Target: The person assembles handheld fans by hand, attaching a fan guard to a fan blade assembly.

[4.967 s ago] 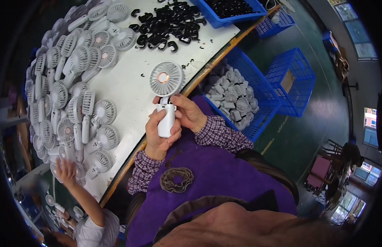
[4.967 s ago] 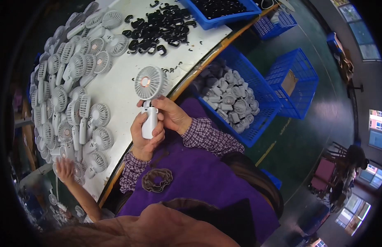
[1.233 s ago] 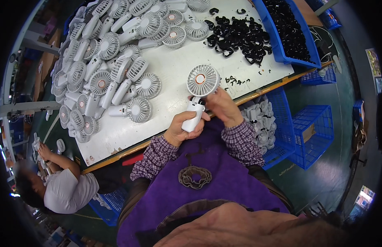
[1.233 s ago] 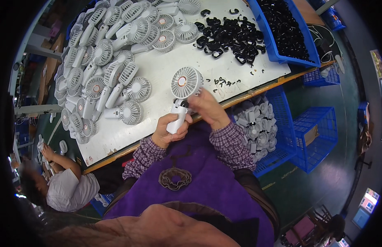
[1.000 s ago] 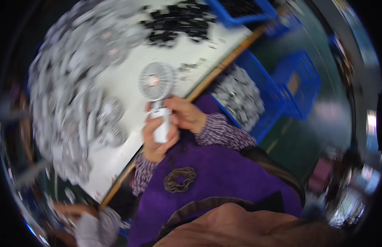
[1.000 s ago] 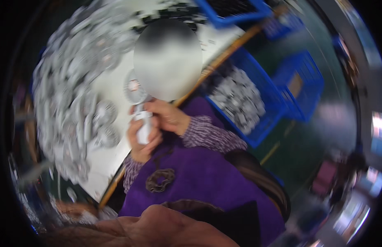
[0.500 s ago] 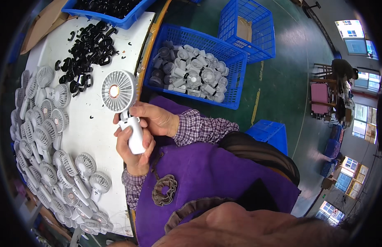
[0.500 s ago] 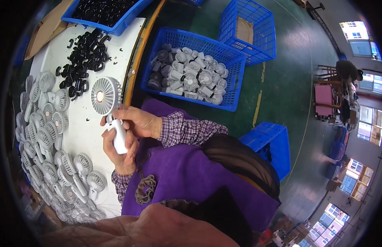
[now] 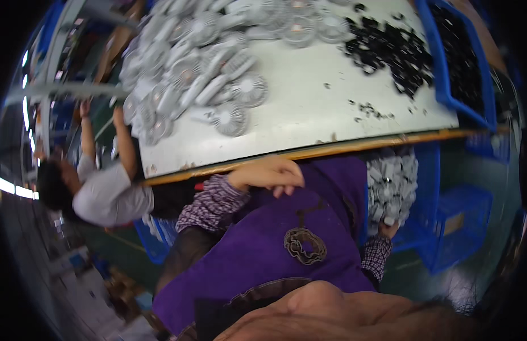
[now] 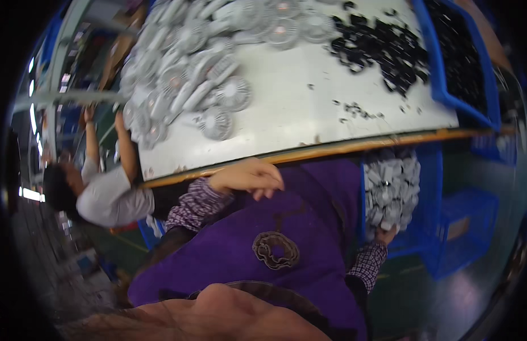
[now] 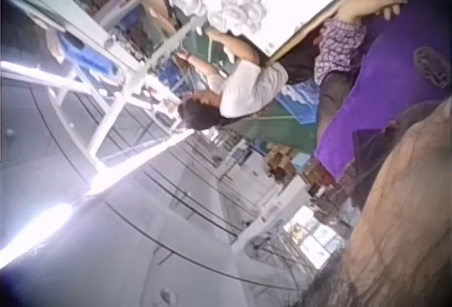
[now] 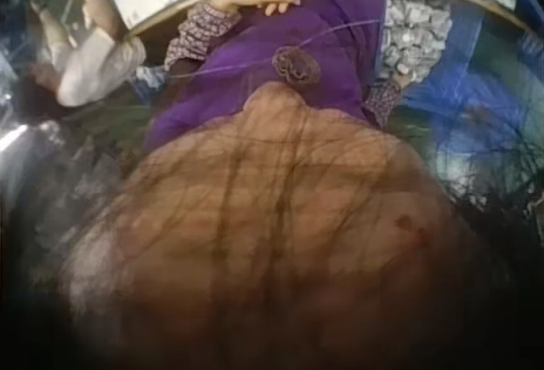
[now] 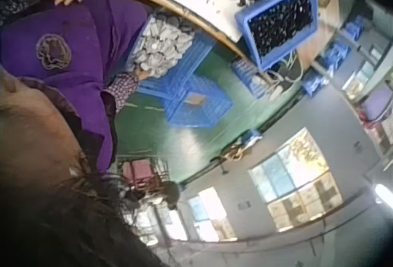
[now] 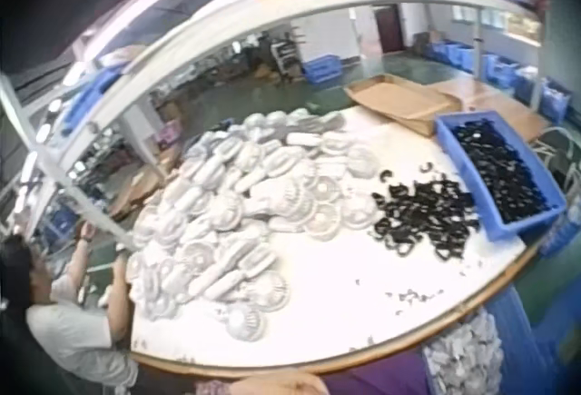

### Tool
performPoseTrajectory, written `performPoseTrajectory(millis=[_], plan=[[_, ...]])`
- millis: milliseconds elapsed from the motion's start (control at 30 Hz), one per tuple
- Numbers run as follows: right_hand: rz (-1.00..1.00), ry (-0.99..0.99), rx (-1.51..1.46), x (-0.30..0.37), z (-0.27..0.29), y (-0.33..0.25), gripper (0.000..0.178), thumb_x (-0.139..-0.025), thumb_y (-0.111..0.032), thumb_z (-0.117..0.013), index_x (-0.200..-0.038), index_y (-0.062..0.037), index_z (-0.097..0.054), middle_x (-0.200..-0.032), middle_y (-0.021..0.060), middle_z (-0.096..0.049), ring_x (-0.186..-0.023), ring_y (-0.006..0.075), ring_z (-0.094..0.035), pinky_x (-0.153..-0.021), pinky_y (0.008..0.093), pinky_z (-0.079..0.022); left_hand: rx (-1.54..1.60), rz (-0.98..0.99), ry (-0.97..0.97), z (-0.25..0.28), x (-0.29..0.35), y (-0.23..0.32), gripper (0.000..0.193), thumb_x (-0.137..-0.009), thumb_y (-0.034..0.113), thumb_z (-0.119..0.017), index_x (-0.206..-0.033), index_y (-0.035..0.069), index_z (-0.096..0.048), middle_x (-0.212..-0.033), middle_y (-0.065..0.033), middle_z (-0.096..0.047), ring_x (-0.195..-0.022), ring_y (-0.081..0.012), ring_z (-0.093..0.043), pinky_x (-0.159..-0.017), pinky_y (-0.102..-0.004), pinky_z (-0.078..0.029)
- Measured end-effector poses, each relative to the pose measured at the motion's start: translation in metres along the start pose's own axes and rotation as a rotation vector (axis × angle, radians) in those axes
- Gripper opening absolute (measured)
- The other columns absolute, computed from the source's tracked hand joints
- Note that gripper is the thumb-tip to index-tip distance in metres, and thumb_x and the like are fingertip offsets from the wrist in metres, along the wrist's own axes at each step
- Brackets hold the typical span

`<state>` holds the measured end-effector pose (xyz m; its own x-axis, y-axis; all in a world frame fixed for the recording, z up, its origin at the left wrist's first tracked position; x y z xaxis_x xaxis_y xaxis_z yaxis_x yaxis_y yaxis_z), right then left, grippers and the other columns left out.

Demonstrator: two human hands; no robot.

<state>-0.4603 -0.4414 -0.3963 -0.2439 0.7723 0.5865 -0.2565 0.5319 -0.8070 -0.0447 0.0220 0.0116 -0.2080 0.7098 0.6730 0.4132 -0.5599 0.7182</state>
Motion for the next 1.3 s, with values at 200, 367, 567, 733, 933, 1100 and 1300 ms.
performPoseTrajectory(millis=[200,367,567,733,933,1100,1300], plan=[[-0.277,0.379,0.169,-0.017,-0.058,-0.019,0.042,-0.096,-0.018,-0.046,-0.131,0.0044,-0.043,-0.130,0.0200,-0.047,-0.104,0.0303,-0.057,-0.079,0.0341,-0.055,-0.809,-0.141,1.318,0.091,0.123,-0.064,0.030,-0.078,0.008,-0.062,-0.108,0.004,-0.060,-0.095,-0.0100,-0.064,-0.083,-0.0211,-0.062,-0.070,-0.0301,-0.050],[-0.089,-0.030,-0.209,0.031,-0.182,-0.110,0.049,-0.091,-0.024,-0.056,-0.128,0.0059,-0.045,-0.129,0.0179,-0.049,-0.111,0.0296,-0.054,-0.091,0.0373,-0.048,-1.304,-0.126,1.294,0.131,0.105,-0.072,0.045,-0.067,0.011,-0.067,-0.110,0.008,-0.058,-0.110,-0.0124,-0.056,-0.105,-0.0322,-0.052,-0.082,-0.0399,-0.045],[0.258,-0.303,-0.136,0.176,-0.294,-0.238,0.027,-0.087,-0.017,-0.061,-0.110,-0.0030,-0.059,-0.102,0.0067,-0.064,-0.076,0.0150,-0.059,-0.063,0.0254,-0.047,-1.017,-0.277,1.095,0.128,0.108,-0.079,0.037,-0.059,0.020,-0.074,-0.090,0.005,-0.058,-0.095,-0.0142,-0.052,-0.093,-0.0349,-0.051,-0.077,-0.0416,-0.045],[0.568,-0.882,0.065,0.313,-0.401,-0.294,0.037,-0.090,-0.014,-0.057,-0.123,0.0012,-0.050,-0.111,0.0118,-0.060,-0.088,0.0156,-0.061,-0.080,0.0281,-0.050,-0.681,-0.576,1.087,0.065,0.050,-0.039,0.038,-0.064,0.021,-0.075,-0.093,0.005,-0.056,-0.079,-0.0142,-0.059,-0.071,-0.0329,-0.061,-0.061,-0.0388,-0.049],[1.098,-1.050,0.293,0.394,-0.467,-0.325,0.038,-0.075,-0.010,-0.073,-0.110,-0.0004,-0.062,-0.090,0.0108,-0.061,-0.082,0.0191,-0.061,-0.072,0.0281,-0.048,-0.481,-0.787,0.946,0.024,-0.017,0.007,0.045,-0.065,0.023,-0.081,-0.096,0.002,-0.056,-0.083,-0.0151,-0.063,-0.072,-0.0288,-0.064,-0.060,-0.0345,-0.049],[0.976,-1.099,0.374,0.380,-0.472,-0.306,0.030,-0.078,-0.009,-0.070,-0.105,-0.0001,-0.064,-0.094,0.0096,-0.063,-0.086,0.0173,-0.061,-0.076,0.0266,-0.048,-0.265,-0.642,0.820,0.023,-0.028,-0.020,0.036,-0.072,0.030,-0.079,-0.083,0.000,-0.064,-0.069,-0.0112,-0.066,-0.059,-0.0200,-0.065,-0.054,-0.0306,-0.048],[0.783,-0.943,0.317,0.297,-0.490,-0.284,0.027,-0.085,-0.016,-0.064,-0.109,-0.0027,-0.061,-0.087,0.0054,-0.057,-0.072,0.0116,-0.056,-0.066,0.0268,-0.047,0.518,-0.427,0.642,0.042,-0.017,-0.026,0.032,-0.089,0.029,-0.063,-0.080,-0.001,-0.061,-0.059,-0.0080,-0.060,-0.047,-0.0163,-0.059,-0.047,-0.0270,-0.049]])
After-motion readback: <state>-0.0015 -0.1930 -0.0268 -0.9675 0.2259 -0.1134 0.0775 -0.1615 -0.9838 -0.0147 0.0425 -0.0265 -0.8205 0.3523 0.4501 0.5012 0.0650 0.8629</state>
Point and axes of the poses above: each hand's wrist, its own x-axis away from the middle knuckle, its own z-axis out of the back of the hand, y = z × x, the point moved 3 cm from there along -x, towards the middle knuckle
